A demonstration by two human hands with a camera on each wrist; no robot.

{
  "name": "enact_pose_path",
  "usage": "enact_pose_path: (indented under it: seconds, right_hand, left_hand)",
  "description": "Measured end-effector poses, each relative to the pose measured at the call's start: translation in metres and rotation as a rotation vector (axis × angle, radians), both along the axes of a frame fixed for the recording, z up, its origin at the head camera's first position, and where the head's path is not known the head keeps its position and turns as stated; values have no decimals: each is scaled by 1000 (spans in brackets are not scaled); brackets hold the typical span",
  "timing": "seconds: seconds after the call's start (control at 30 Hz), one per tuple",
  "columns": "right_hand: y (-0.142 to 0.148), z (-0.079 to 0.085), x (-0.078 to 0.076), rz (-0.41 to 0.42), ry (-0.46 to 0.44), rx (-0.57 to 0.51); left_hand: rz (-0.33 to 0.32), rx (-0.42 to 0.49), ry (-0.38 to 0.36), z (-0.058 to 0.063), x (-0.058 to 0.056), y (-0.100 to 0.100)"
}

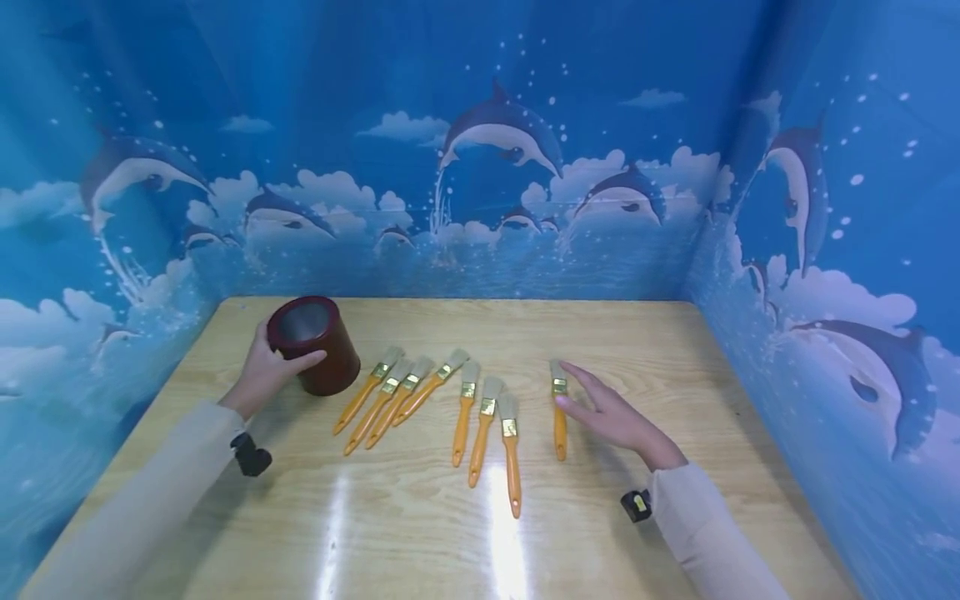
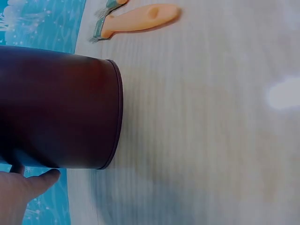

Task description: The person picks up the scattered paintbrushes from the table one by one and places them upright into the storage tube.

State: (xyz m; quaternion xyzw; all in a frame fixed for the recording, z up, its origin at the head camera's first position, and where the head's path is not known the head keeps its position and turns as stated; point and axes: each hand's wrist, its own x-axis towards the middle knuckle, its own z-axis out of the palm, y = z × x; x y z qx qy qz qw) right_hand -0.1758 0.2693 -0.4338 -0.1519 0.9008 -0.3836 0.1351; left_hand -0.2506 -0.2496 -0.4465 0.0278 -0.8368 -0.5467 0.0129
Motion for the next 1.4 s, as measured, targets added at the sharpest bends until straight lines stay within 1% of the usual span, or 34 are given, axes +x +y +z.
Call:
enact_pose_path:
  seconds: [0.1, 0.3, 0.47, 0.6, 0.73, 0.83, 0.97, 1.1, 1.23, 1.3, 1.4]
  right_hand:
    - [1, -1, 0, 3, -17, -19]
    - [1, -2, -1, 6, -81, -104]
    - [1, -4, -3, -34, -138, -129]
    - [4, -8, -5, -65, -173, -161]
    - [7, -13, -9, -105, -217, -210]
    - [8, -14, -12, -146, -277, -264]
    - [7, -18, -16, -206, -358, -351]
    - [2, -24, -21, -253, -381, -390]
    - [-7, -30, -25, -331, -362, -345]
    - [-12, -33, -28, -382, -337, -296]
    - [-20, -38, -31, -429, -257, -177]
  left_hand:
    - [3, -18, -11, 1, 13, -5]
    - [-5, -30, -24, 5, 36, -10]
    - [-28, -30, -43, 8, 51, -14]
    - [-40, -32, -46, 8, 60, -17]
    - [-40, -52, -31, 7, 67, -19]
    - [-34, -64, -25, 7, 71, -20]
    - [-27, -76, -31, 8, 73, -20]
    - [-22, -81, -39, 9, 75, -19]
    - [-17, -75, -42, 9, 75, -20]
    - [-17, -73, -41, 8, 75, -20]
    - [-16, -70, -41, 8, 75, -20]
